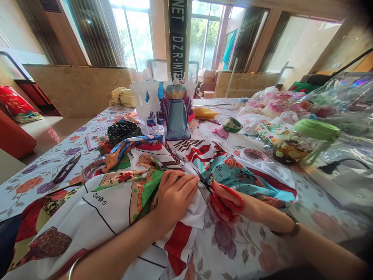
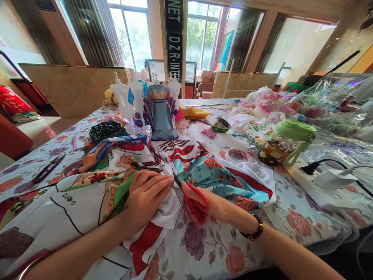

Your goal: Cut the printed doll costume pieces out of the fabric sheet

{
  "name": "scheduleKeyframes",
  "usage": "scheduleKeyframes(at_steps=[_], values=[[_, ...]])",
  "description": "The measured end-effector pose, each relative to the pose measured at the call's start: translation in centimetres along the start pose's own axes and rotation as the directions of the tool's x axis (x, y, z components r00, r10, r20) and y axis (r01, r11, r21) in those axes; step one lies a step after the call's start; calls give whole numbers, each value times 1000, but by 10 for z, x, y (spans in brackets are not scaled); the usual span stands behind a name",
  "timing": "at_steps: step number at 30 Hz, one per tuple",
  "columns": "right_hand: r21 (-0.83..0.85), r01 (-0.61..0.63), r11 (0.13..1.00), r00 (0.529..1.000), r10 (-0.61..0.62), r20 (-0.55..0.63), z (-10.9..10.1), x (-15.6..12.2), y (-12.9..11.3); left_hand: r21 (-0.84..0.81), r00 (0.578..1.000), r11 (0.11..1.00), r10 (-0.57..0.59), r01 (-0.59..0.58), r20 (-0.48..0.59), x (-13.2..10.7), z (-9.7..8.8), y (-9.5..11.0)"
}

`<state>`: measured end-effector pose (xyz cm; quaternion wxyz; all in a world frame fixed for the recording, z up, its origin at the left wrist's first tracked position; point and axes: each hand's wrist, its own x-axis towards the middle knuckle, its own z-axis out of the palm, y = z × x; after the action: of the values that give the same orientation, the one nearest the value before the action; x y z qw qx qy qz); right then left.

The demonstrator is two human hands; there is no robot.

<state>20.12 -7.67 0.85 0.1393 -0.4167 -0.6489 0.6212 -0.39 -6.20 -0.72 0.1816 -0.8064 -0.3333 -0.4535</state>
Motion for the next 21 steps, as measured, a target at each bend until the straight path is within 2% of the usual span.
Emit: scheduleKeyframes(at_steps=[5, 9, 18, 21], values=[[49, 6, 999, 999, -4, -39, 3, 3, 2, -10, 1000, 1000, 20, -20, 15, 0, -1, 0], [81, 94, 992, 991, -86, -104, 7, 5, 6, -8, 1000, 1000, 16, -16, -2, 0, 0, 0], [165, 87, 982, 993, -73, -92, 9, 12, 12, -14, 1000, 1000, 8, -8, 10, 1, -1, 0], [107, 109, 988, 990, -99, -96, 10, 14, 17, -16, 1000, 1000, -2, 2, 9, 2, -1, 1]])
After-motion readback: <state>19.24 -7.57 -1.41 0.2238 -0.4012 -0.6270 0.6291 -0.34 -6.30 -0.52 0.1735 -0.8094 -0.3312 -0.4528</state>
